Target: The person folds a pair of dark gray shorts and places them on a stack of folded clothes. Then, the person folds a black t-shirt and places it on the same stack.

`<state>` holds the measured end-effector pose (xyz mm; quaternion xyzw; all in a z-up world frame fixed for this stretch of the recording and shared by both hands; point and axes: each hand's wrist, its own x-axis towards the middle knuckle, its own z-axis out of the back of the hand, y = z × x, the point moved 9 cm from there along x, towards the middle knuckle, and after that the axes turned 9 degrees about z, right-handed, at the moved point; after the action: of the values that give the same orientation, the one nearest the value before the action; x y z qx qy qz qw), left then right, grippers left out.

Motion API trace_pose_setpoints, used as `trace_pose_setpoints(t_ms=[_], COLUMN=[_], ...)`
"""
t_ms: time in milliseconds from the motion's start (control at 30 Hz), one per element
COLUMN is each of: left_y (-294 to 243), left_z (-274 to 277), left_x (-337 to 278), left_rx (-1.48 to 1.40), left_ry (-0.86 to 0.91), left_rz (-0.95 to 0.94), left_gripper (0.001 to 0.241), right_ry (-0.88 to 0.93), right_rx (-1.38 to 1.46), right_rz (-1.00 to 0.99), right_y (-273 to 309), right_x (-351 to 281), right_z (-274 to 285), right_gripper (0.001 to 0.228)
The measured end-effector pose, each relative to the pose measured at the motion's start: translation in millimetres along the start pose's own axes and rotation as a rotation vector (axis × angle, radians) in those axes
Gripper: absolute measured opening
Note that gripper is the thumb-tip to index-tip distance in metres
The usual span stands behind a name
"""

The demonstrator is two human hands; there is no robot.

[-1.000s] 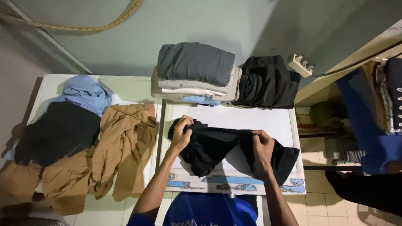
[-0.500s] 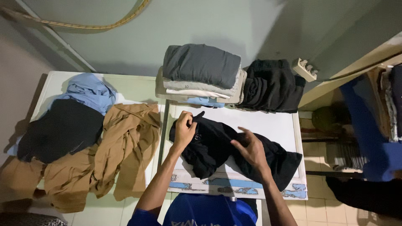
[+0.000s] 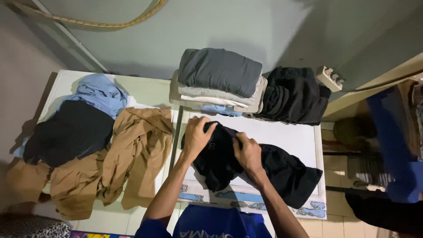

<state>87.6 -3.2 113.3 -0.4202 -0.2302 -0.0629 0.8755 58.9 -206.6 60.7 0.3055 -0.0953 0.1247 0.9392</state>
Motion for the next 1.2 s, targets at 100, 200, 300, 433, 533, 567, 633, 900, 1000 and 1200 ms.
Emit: trace_pose_setpoints(t_ms=[100, 200, 300, 433, 533, 567, 633, 900, 1000, 1200], left_y=[-5.1, -8.4, 0.5, 19.3, 22.6, 25.3, 31.5, 47.2, 32.1, -45.4], left_z=[14.0, 22.0, 17.6, 10.4, 12.6, 10.5, 6.9, 1.1, 4.3, -46.9], left_x=[1.4, -2.2, -3.1, -9.4, -8.5, -9.4, -12.2, -10.3, -10.3, -44.3], left_rx=[0.081, 0.045, 0.006, 0.050, 0.087, 0.091, 0.102, 0.126, 0.190, 0.034], left_ry=[-0.077, -0.138, -0.124, -0.082, -0.146, -0.138, -0.118, -0.085, -0.099, 0.214], left_rz=[-0.067, -0.132, -0.105, -0.012, -0.022, -0.012, 0.011, 0.120, 0.085, -0.336], left_gripper=[0.027, 0.024, 0.027, 0.029, 0.027, 0.026, 0.026, 0.027, 0.020, 0.027], right_ry=[-0.031, -0.103, -0.134, -0.143, -0.130, -0.058, 0.088, 0.241, 0.282, 0.306], right_rx=[0.028, 0.000, -0.100, -0.279, -0.244, -0.207, -0.130, 0.086, 0.190, 0.151], right_rz=[-0.058, 0.144, 0.297, 0.331, 0.286, 0.209, 0.053, -0.047, -0.060, -0.067], right_y=[-6.2, 14.9, 32.2, 31.3, 17.1, 6.2, -13.9, -26.7, -21.5, -7.6], right_x=[3.3, 9.8, 13.8, 7.8, 6.5, 5.2, -1.8, -16.5, -18.8, -11.3], right_z=[8.6, 27.3, 38.4, 50.5, 63.2, 60.5, 54.2, 66.9, 66.1, 56.3], right_gripper=[0.015, 0.014, 0.017, 0.027, 0.030, 0.029, 0.027, 0.030, 0.031, 0.028])
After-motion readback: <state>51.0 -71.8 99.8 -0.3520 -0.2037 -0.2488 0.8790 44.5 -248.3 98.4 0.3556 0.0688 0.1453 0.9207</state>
